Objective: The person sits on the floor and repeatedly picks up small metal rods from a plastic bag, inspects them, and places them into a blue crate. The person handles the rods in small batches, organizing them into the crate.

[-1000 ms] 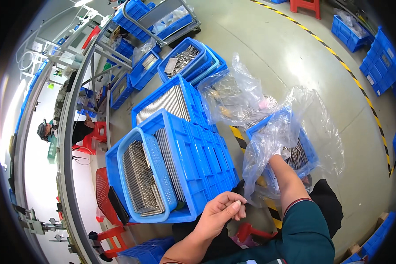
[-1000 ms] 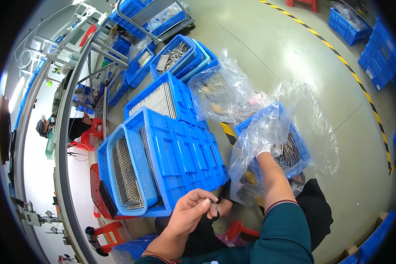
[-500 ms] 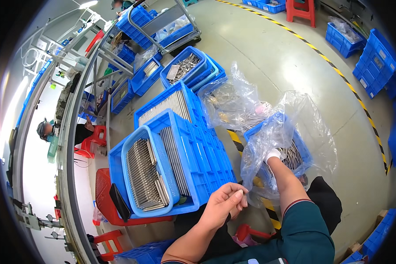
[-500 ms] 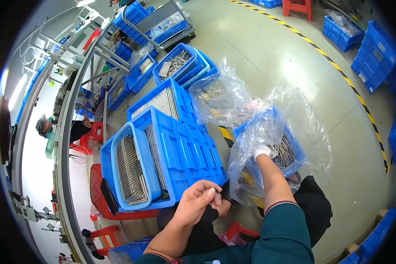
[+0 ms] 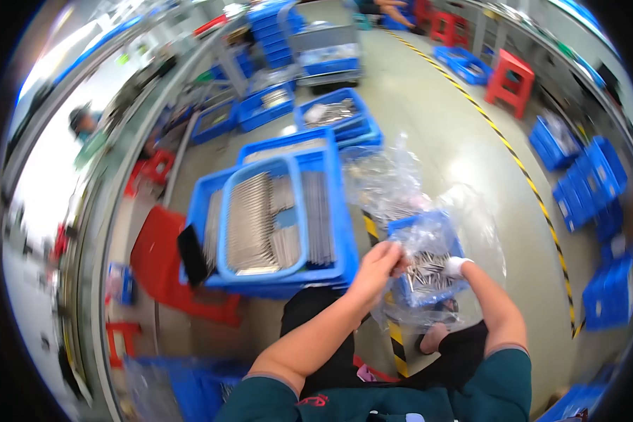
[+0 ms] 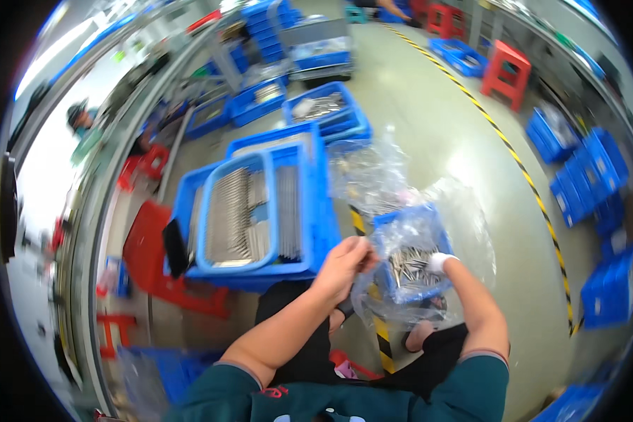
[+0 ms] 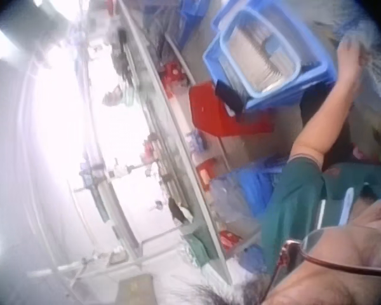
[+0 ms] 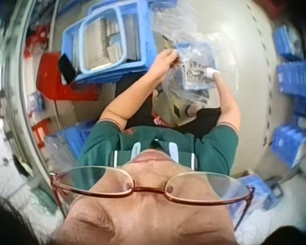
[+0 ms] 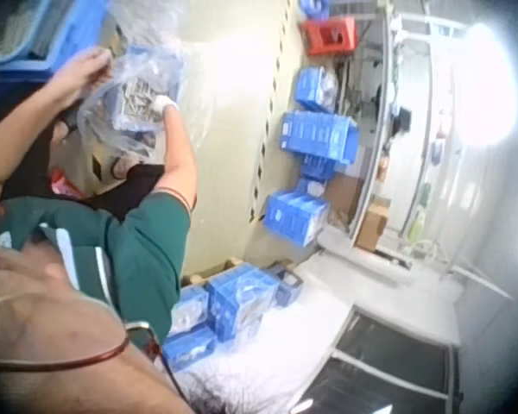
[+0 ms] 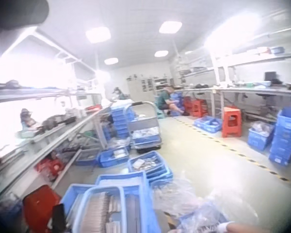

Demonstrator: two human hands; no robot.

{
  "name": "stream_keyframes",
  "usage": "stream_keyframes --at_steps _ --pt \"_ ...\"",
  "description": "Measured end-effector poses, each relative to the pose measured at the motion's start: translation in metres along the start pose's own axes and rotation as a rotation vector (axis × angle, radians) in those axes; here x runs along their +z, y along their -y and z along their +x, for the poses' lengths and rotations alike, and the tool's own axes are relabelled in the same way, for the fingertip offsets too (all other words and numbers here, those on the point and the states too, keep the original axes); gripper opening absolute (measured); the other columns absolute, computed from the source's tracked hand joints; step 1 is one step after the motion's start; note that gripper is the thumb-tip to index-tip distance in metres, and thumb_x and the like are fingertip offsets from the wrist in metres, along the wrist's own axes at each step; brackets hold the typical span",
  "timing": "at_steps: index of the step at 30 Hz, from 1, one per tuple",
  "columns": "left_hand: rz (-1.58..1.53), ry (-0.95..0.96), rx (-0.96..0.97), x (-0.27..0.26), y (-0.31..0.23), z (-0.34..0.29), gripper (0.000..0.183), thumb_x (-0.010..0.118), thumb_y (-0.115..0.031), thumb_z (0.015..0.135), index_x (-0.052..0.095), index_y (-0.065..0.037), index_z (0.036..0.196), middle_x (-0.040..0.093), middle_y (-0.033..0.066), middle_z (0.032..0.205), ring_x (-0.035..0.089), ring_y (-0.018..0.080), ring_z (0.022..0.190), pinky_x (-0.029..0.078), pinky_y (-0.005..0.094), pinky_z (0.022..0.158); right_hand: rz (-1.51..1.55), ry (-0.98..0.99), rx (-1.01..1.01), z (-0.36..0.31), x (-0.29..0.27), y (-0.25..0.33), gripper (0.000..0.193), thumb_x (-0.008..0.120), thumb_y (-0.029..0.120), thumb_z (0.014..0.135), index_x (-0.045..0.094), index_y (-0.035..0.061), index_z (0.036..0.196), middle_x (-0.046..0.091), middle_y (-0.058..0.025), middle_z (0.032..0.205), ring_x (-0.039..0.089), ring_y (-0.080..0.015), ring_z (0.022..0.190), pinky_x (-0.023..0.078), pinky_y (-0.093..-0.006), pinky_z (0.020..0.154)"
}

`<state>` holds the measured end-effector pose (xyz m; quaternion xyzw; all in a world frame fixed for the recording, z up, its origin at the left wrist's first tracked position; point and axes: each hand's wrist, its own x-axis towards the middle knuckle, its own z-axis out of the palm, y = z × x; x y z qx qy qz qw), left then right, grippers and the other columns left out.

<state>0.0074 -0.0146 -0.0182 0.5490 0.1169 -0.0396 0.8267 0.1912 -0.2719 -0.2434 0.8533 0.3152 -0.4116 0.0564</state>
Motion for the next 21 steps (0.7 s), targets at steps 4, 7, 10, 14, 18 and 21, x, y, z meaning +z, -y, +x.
stream_keyframes --at_steps 4,7,10,14,18,21 --pt "0.002 -0.121 0.097 0.0 0.029 0.015 0.027 0.046 -0.032 0.096 0.058 -0.009 0.091 0.059 0.0009 0.084 0.05 0.0095 0.076 0.039 0.0247 0.068 0.503 -0.033 -0.048 -0.13 -0.072 0.074 0.018 0.056 0.022 0.084 0.058 0.0053 0.076 0.055 -0.0048 0.061 0.05 -0.0152 0.048 0.041 -0.0299 0.045" --pt "-0.046 -0.088 0.069 0.007 0.041 0.013 0.027 0.045 -0.034 0.096 0.057 -0.01 0.091 0.062 0.0017 0.089 0.053 0.0102 0.081 0.04 0.0251 0.069 0.871 -0.028 -0.069 -0.206 -0.087 0.128 0.012 0.055 0.017 0.086 0.055 0.0079 0.077 0.049 0.0003 0.057 0.043 -0.0089 0.045 0.034 -0.0248 0.041" --pt "-0.234 0.12 -0.011 0.025 0.052 0.005 0.027 0.045 -0.035 0.097 0.055 -0.011 0.091 0.063 0.0036 0.094 0.057 0.0118 0.085 0.043 0.0263 0.071 0.795 0.002 -0.111 -0.247 -0.087 0.168 0.016 0.056 0.019 0.088 0.053 0.0082 0.076 0.048 0.0009 0.058 0.043 -0.0081 0.045 0.033 -0.0235 0.041" --pt "-0.363 0.294 -0.014 0.045 0.071 -0.025 0.026 0.045 -0.036 0.097 0.052 -0.011 0.092 0.063 0.0056 0.093 0.059 0.0143 0.083 0.047 0.0297 0.072 0.879 0.084 -0.104 -0.279 -0.072 0.187 0.017 0.057 0.019 0.087 0.052 0.0088 0.075 0.05 -0.0002 0.057 0.044 -0.0088 0.044 0.033 -0.0228 0.041" --pt "-0.247 0.313 -0.027 0.066 0.089 -0.059 0.028 0.045 -0.034 0.096 0.053 -0.008 0.089 0.063 0.0064 0.085 0.059 0.0148 0.078 0.047 0.0291 0.069 0.858 0.219 -0.141 -0.293 -0.044 0.186 0.016 0.057 0.021 0.087 0.054 0.0073 0.082 0.052 -0.0027 0.056 0.048 -0.0107 0.043 0.036 -0.0233 0.039" --pt "-0.142 0.305 0.012 0.072 0.093 -0.077 0.028 0.046 -0.033 0.096 0.053 -0.008 0.086 0.062 0.0055 0.083 0.058 0.0134 0.076 0.047 0.0282 0.071 0.928 0.267 -0.196 -0.301 -0.027 0.19 0.018 0.058 0.022 0.087 0.053 0.005 0.087 0.054 -0.0057 0.059 0.053 -0.0153 0.047 0.043 -0.0262 0.043"
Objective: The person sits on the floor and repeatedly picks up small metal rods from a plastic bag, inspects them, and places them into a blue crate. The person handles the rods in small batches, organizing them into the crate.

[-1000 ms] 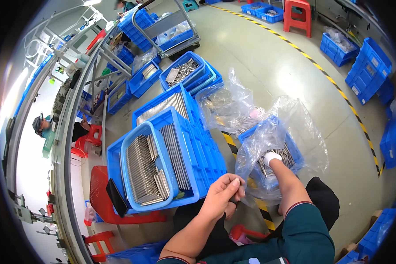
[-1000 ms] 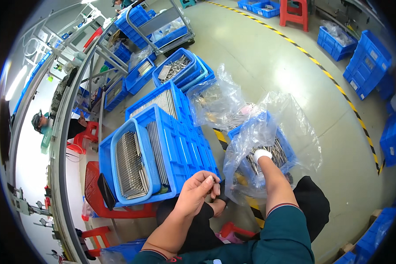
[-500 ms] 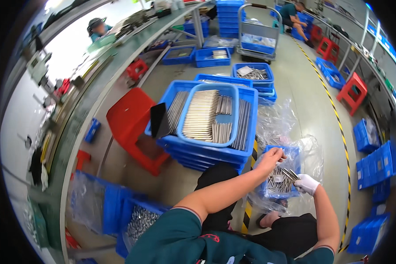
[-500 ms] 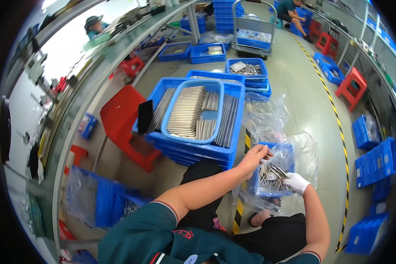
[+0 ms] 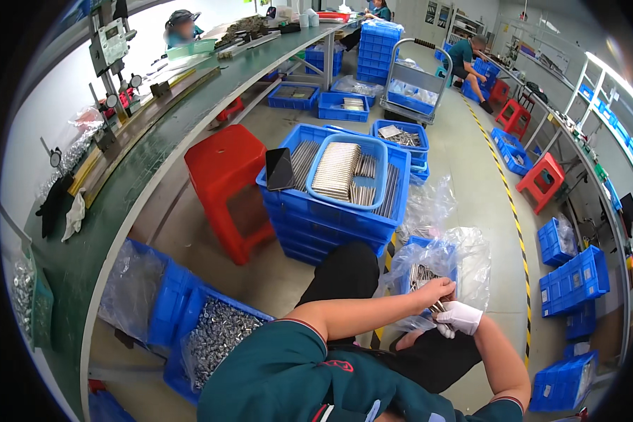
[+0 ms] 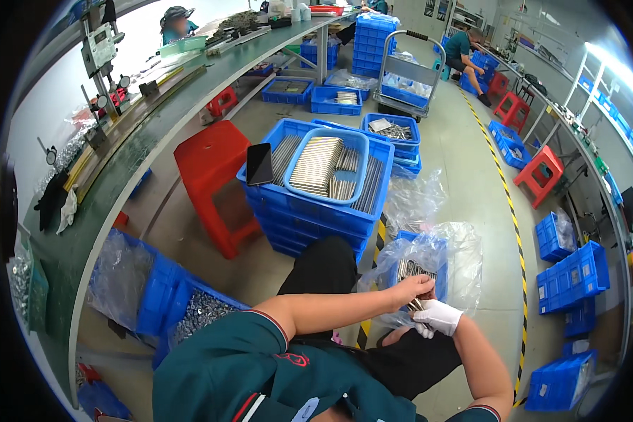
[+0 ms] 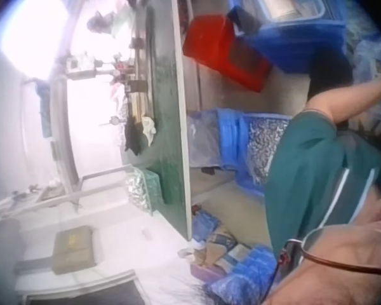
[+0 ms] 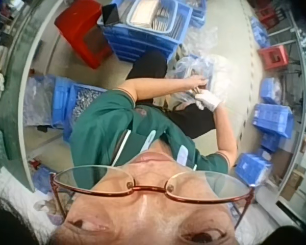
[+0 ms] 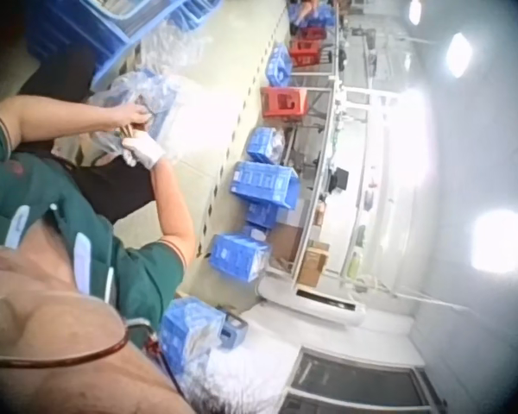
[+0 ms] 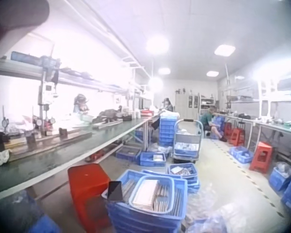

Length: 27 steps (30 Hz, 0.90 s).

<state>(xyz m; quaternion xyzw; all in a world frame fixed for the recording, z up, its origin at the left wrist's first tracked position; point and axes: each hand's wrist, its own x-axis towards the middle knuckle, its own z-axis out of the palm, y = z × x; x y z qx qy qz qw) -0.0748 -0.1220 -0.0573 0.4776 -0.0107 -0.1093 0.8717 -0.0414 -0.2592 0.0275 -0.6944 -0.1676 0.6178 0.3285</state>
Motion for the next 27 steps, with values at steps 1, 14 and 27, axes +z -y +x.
stream_keyframes --at_steps 1,14,27 --pt "0.04 -0.007 0.01 0.001 0.001 -0.004 0.028 0.046 -0.033 0.096 0.053 -0.008 0.085 0.062 0.0051 0.083 0.058 0.0128 0.076 0.047 0.0278 0.072 0.054 -0.008 -0.026 0.0 0.009 0.0 0.019 0.059 0.022 0.087 0.053 0.0049 0.088 0.055 -0.0064 0.06 0.054 -0.0163 0.048 0.044 -0.027 0.044" --pt "0.2 0.149 -0.159 -0.011 0.011 -0.015 0.026 0.048 -0.031 0.095 0.056 -0.007 0.09 0.057 0.0017 0.077 0.054 0.0109 0.069 0.046 0.0265 0.064 0.596 0.105 0.119 0.034 0.025 -0.04 0.008 0.059 0.022 0.086 0.053 0.0165 0.084 0.045 0.0031 0.056 0.042 -0.0095 0.041 0.031 -0.0229 0.038" --pt "-0.736 -0.209 -0.4 -0.034 0.054 0.018 0.027 0.043 -0.033 0.096 0.057 -0.01 0.09 0.062 0.0067 0.082 0.059 0.0235 0.076 0.049 0.0412 0.07 -1.394 -0.267 0.274 0.044 -0.004 0.067 0.028 0.059 0.028 0.078 0.065 0.0059 0.094 0.066 -0.0187 0.09 0.064 -0.0344 0.084 0.05 -0.0429 0.073"
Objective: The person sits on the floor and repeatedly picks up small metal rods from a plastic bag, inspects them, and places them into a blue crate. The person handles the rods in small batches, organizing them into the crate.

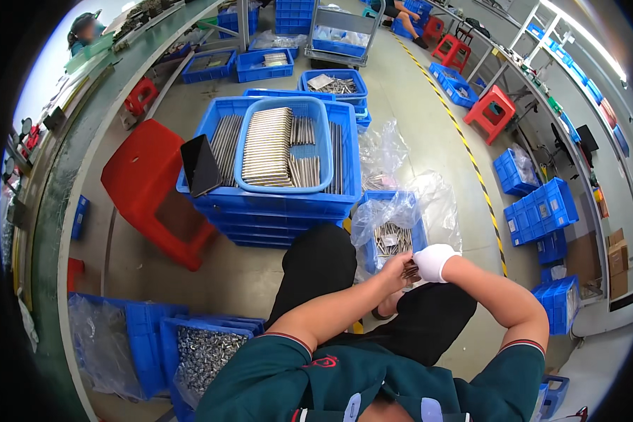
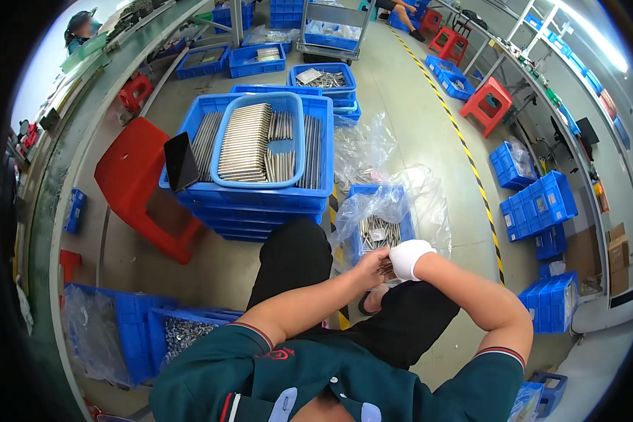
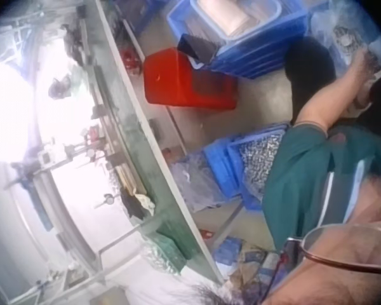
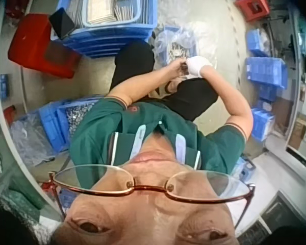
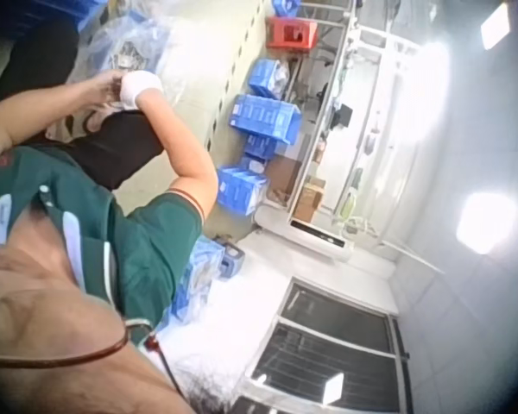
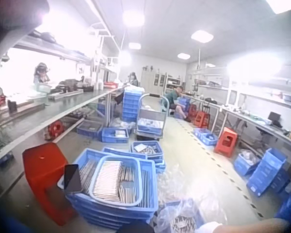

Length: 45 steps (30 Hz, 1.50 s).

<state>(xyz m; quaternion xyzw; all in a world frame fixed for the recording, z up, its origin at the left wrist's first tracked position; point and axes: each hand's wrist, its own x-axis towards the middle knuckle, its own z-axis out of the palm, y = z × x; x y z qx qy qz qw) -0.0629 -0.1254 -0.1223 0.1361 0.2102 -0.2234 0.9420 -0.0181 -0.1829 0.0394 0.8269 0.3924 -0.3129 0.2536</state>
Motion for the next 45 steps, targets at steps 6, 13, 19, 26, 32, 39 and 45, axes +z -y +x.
stream_keyframes --at_steps 6,13,19,26,32,39,45 --pt "0.089 -0.212 0.162 -0.009 -0.031 -0.001 0.028 0.044 -0.033 0.095 0.056 -0.01 0.083 0.061 0.0058 0.076 0.055 0.0155 0.056 0.046 0.0327 0.054 0.125 -0.171 0.021 0.012 -0.012 0.02 0.028 0.054 0.032 0.083 0.066 0.0075 0.088 0.066 -0.0168 0.084 0.065 -0.0345 0.079 0.051 -0.0433 0.069" --pt "0.207 -0.214 0.458 0.043 -0.093 -0.013 0.025 0.04 -0.028 0.097 0.051 -0.008 0.087 0.061 0.0074 0.078 0.056 0.0173 0.058 0.047 0.0311 0.053 0.534 -0.705 -0.028 0.041 0.023 -0.009 0.023 0.052 0.027 0.087 0.057 0.0052 0.087 0.061 -0.0184 0.076 0.06 -0.0384 0.073 0.047 -0.0462 0.065" --pt "0.473 -0.166 0.678 0.082 -0.153 -0.012 0.027 0.042 -0.03 0.097 0.053 -0.008 0.085 0.057 0.005 0.075 0.054 0.0145 0.064 0.047 0.0292 0.058 1.13 -1.015 -0.097 0.055 -0.006 -0.028 0.022 0.055 0.024 0.089 0.058 0.003 0.09 0.056 -0.0147 0.07 0.054 -0.027 0.064 0.043 -0.0359 0.061" --pt "0.642 -0.138 0.55 0.063 -0.143 -0.006 0.025 0.056 -0.032 0.092 0.055 -0.01 0.081 0.054 -0.0012 0.068 0.048 0.0081 0.058 0.041 0.0225 0.057 1.255 -1.149 -0.004 0.081 0.011 -0.055 0.021 0.056 0.022 0.09 0.059 0.0018 0.086 0.054 -0.0104 0.066 0.049 -0.0167 0.06 0.042 -0.0316 0.058" --pt "0.538 -0.082 0.477 0.065 -0.144 -0.004 0.023 0.057 -0.03 0.092 0.055 -0.009 0.082 0.054 -0.0005 0.067 0.048 0.01 0.056 0.043 0.0235 0.056 1.285 -1.15 -0.042 0.082 0.009 -0.056 0.021 0.058 0.022 0.089 0.059 0.0015 0.086 0.054 -0.0107 0.066 0.05 -0.0182 0.059 0.043 -0.0317 0.058" --pt "0.59 -0.054 0.454 0.063 -0.151 -0.009 0.017 0.062 -0.024 0.089 0.059 -0.007 0.087 0.056 0.0004 0.069 0.05 0.0098 0.058 0.044 0.0234 0.058 1.224 -1.093 -0.013 0.077 0.009 -0.055 0.021 0.058 0.023 0.089 0.059 0.0016 0.088 0.055 -0.0124 0.067 0.052 -0.0217 0.06 0.043 -0.0325 0.059" --pt "0.597 -0.016 0.422 0.064 -0.155 -0.018 0.014 0.064 -0.018 0.087 0.06 -0.005 0.09 0.059 0.0014 0.072 0.054 0.0097 0.061 0.048 0.0248 0.063 1.179 -1.113 0.005 0.072 0.009 -0.055 0.021 0.058 0.023 0.089 0.059 0.0019 0.089 0.056 -0.0138 0.067 0.052 -0.0242 0.059 0.043 -0.0333 0.058"
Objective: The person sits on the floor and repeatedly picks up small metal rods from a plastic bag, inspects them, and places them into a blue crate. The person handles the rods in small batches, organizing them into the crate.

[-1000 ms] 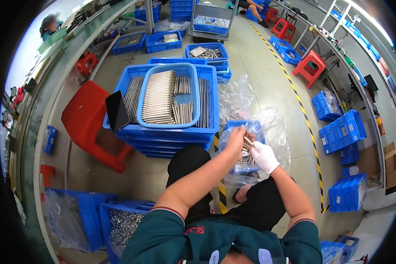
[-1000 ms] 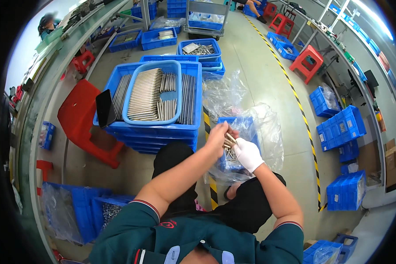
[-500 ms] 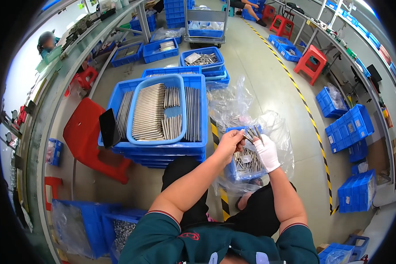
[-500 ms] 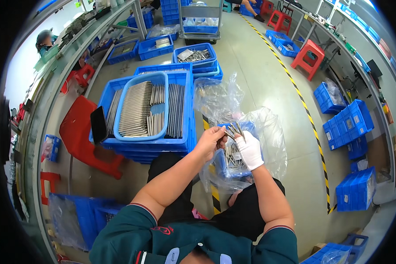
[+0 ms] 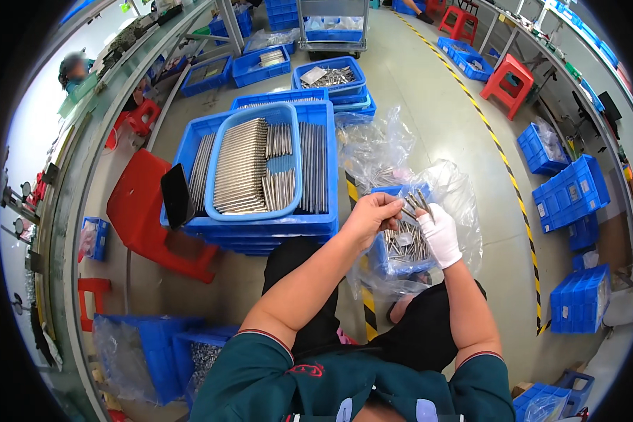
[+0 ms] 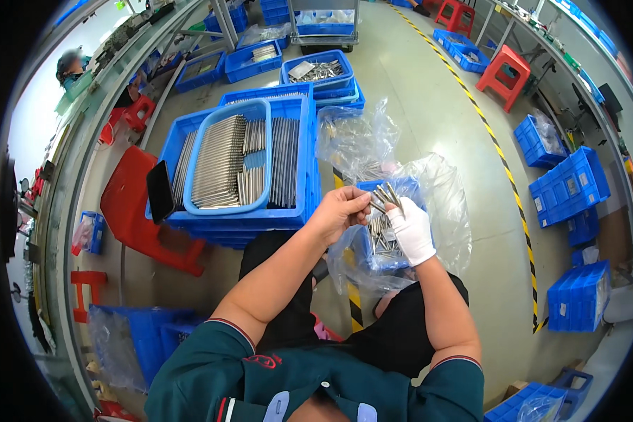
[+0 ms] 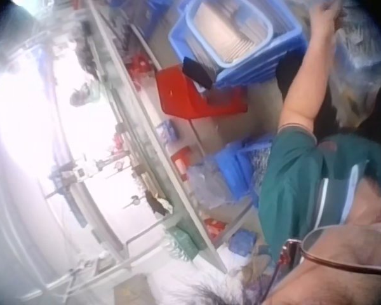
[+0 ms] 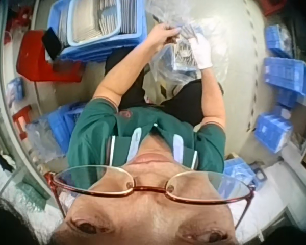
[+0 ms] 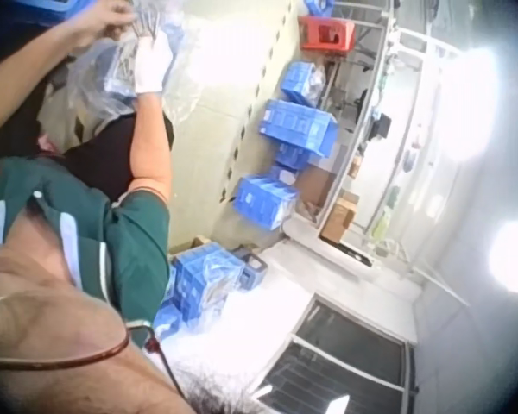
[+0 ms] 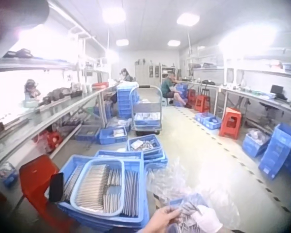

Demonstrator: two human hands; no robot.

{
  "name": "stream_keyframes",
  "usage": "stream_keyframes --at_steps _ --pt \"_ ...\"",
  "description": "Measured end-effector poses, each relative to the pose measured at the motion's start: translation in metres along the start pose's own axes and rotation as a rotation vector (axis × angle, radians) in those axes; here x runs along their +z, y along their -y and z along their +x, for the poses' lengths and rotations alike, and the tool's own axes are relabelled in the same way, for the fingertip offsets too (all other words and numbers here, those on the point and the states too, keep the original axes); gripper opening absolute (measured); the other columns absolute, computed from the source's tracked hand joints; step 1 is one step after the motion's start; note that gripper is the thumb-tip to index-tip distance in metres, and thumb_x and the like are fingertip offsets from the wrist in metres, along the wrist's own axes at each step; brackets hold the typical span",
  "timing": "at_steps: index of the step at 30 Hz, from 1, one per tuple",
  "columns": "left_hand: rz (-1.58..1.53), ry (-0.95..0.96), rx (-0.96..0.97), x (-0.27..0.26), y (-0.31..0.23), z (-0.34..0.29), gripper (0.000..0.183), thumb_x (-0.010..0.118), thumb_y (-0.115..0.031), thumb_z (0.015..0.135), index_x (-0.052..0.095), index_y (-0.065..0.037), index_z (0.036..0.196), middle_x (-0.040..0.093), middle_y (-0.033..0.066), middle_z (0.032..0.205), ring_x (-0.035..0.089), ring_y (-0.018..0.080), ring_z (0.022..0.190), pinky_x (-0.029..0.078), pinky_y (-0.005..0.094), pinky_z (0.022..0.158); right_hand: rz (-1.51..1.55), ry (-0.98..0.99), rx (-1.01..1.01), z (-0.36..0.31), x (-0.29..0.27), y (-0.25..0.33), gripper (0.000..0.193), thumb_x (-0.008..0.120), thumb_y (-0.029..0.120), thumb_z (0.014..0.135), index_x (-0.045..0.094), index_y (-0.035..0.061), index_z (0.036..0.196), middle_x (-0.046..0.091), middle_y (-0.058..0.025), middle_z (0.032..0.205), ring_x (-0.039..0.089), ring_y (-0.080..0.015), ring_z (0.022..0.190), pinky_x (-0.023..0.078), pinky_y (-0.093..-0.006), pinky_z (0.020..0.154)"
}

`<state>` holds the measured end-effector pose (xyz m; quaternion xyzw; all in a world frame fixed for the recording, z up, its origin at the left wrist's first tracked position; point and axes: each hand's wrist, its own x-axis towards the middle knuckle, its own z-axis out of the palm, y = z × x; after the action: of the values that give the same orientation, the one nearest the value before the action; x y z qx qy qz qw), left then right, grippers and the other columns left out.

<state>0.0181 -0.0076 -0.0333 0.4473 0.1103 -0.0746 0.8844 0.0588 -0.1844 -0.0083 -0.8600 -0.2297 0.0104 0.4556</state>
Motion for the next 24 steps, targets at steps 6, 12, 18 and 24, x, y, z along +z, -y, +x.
stream_keyframes --at_steps 6,12,18,24 --pt "-0.205 0.091 -0.13 -0.007 -0.008 -0.003 0.012 0.061 -0.014 0.088 0.064 -0.003 0.09 0.061 0.0031 0.071 0.058 0.0124 0.06 0.052 0.0253 0.061 0.029 -0.007 -0.048 0.0 0.001 0.004 0.019 0.059 0.02 0.088 0.058 0.0019 0.085 0.054 -0.0129 0.065 0.053 -0.021 0.058 0.043 -0.0321 0.057" --pt "-0.298 0.146 -0.16 -0.012 -0.012 -0.006 0.013 0.06 -0.013 0.089 0.064 -0.001 0.094 0.062 0.0037 0.072 0.06 0.014 0.062 0.053 0.0268 0.062 0.061 -0.001 -0.067 0.003 0.002 0.012 0.018 0.06 0.019 0.087 0.057 0.0018 0.084 0.051 -0.0116 0.061 0.049 -0.0194 0.053 0.041 -0.0317 0.053" --pt "-0.34 0.174 -0.143 -0.007 -0.013 -0.006 0.015 0.055 -0.013 0.092 0.061 -0.001 0.099 0.061 0.0038 0.076 0.058 0.0131 0.067 0.051 0.027 0.067 0.083 -0.02 -0.077 0.005 0.002 0.008 0.017 0.059 0.018 0.087 0.056 0.0016 0.083 0.05 -0.013 0.063 0.047 -0.0199 0.054 0.041 -0.0317 0.053" --pt "-0.18 0.082 -0.059 -0.001 -0.007 -0.004 0.016 0.056 -0.016 0.092 0.06 -0.001 0.098 0.06 0.0034 0.076 0.056 0.0117 0.065 0.049 0.0255 0.064 0.1 -0.044 -0.069 0.005 0.007 0.001 0.018 0.059 0.019 0.088 0.056 0.0016 0.083 0.051 -0.0132 0.063 0.047 -0.0208 0.054 0.041 -0.0323 0.053"
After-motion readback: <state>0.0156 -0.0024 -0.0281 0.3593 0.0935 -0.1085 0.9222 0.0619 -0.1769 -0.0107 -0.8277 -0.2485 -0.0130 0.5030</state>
